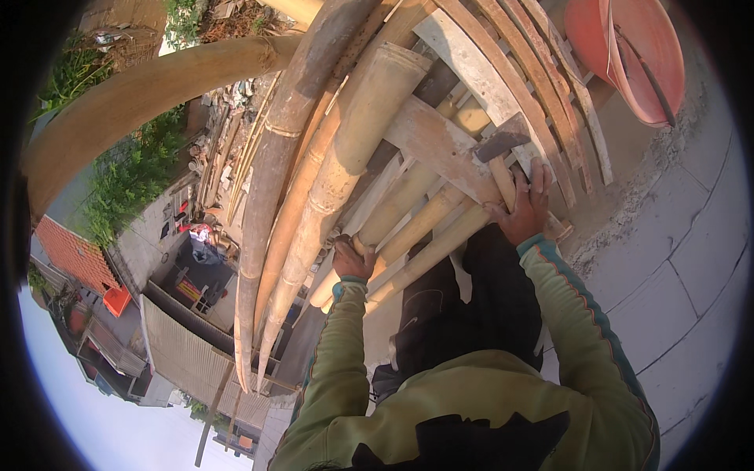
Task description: The person assembles a bamboo structure by hand, inserting and securing bamboo strips into a frame. They use a hammer to tap pieces into place and adjust the alignment of the components throughout the process.
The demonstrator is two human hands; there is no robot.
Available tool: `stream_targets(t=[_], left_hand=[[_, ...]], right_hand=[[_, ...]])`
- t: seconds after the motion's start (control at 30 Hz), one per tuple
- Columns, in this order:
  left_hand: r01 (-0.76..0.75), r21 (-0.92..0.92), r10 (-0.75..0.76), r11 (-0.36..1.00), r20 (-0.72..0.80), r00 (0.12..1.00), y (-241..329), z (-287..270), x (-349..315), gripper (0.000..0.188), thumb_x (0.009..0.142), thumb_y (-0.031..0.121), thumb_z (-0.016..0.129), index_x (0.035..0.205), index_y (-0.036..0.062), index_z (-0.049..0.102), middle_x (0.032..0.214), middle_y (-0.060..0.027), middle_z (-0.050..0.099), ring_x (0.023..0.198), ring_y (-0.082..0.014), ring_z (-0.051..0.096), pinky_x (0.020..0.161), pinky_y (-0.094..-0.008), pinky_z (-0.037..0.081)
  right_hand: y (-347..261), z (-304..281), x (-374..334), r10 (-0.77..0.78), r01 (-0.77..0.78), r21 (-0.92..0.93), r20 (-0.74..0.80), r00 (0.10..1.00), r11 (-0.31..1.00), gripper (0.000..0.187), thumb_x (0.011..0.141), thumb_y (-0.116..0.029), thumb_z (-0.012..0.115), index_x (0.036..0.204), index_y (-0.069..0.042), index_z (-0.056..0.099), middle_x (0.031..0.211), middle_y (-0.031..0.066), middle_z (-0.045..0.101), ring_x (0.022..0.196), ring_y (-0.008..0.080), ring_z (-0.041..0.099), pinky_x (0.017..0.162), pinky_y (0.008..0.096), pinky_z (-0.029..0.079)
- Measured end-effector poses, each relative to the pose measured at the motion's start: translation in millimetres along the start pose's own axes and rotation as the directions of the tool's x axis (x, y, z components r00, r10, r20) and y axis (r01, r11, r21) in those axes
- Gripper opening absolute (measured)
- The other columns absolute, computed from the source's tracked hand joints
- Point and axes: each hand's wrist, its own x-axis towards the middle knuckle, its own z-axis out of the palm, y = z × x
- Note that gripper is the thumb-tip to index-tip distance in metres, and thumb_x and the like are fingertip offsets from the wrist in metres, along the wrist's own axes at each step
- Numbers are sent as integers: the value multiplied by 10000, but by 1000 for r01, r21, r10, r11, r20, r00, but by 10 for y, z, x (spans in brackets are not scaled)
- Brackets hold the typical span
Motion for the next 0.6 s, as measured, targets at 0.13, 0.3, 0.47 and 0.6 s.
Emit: stream_targets(t=[0.13,0.3,0.47,0.6], left_hand=[[33,39,-35,999,57,998,-22,-2,-17,717,796,447,802,1190,-69,498,1106,-263,603,968,-482,618,839,-548,512],[24,45,-27,999,57,998,-161,90,-31,729,772,409,811,1202,-64,461,1049,-269,596,950,-508,617,817,-561,511],[42,63,-47,997,77,996,-151,62,-26,743,799,421,773,1252,-67,442,1053,-278,596,966,-511,624,807,-568,519],[-8,75,5,997,42,999,-182,100,-95,800,833,451,742,1326,-92,421,1162,-309,587,1040,-524,622,875,-563,521]], right_hand=[[-10,-5,-6,58,-58,5,26,998,998,927,720,-461,910,1441,-5,547,1649,290,283,1503,544,265,1213,614,289],[16,39,7,95,-95,-5,10,995,995,936,653,-462,930,1440,-88,588,1637,252,316,1485,538,300,1167,627,352],[89,88,-33,115,-115,-5,-8,993,993,944,620,-438,932,1449,-134,597,1667,199,316,1510,490,307,1142,601,389],[72,45,-111,136,-135,-19,24,990,991,946,631,-417,926,1471,-154,579,1687,183,296,1524,460,303,1070,566,420]])
